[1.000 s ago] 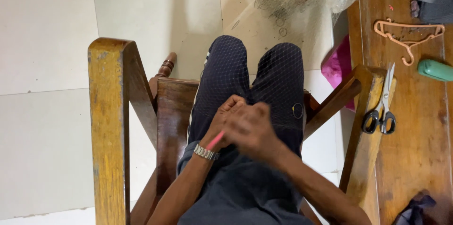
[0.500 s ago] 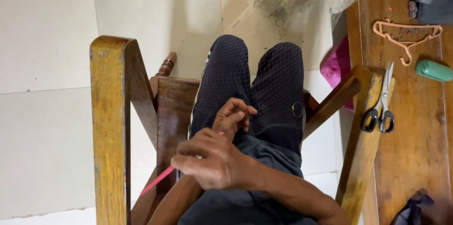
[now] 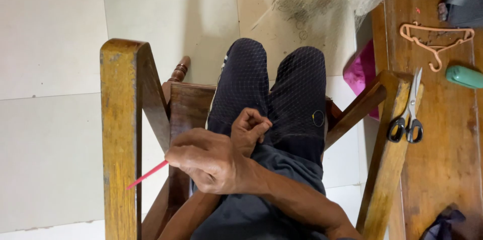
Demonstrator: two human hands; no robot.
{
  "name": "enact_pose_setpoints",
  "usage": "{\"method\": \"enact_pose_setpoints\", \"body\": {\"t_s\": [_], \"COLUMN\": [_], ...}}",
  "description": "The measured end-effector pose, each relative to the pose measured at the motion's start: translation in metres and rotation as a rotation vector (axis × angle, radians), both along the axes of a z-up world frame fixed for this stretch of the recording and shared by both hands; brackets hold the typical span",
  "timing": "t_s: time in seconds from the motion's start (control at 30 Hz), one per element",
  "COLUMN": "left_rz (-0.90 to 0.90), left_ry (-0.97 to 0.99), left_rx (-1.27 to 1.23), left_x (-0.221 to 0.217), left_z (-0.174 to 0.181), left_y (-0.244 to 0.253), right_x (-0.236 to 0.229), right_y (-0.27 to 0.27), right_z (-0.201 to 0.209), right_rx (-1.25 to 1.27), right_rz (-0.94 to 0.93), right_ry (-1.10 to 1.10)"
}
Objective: Repairing a fishing net using a netting needle
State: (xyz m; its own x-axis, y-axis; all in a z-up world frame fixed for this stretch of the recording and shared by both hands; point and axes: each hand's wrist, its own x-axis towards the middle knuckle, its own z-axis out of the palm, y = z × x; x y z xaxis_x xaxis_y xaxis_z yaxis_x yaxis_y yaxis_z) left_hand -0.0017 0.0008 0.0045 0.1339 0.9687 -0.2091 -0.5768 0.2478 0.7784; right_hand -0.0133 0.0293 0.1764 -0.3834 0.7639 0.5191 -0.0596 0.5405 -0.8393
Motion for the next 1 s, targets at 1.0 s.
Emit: {"method": "enact_pose_setpoints", "body": {"t_s": [1.0], "left_rz": [-0.038], "left_ry": [0.742], "left_rx": [-0.015], "left_x": [-0.011], "left_z": [0.023], "left_y": [0.003], "right_x": [0.002], "right_y": [0.015], "right_z": [-0.044], "right_rx": [0.480], "right_rz": [-0.280], "right_ry": [-0.284]}}
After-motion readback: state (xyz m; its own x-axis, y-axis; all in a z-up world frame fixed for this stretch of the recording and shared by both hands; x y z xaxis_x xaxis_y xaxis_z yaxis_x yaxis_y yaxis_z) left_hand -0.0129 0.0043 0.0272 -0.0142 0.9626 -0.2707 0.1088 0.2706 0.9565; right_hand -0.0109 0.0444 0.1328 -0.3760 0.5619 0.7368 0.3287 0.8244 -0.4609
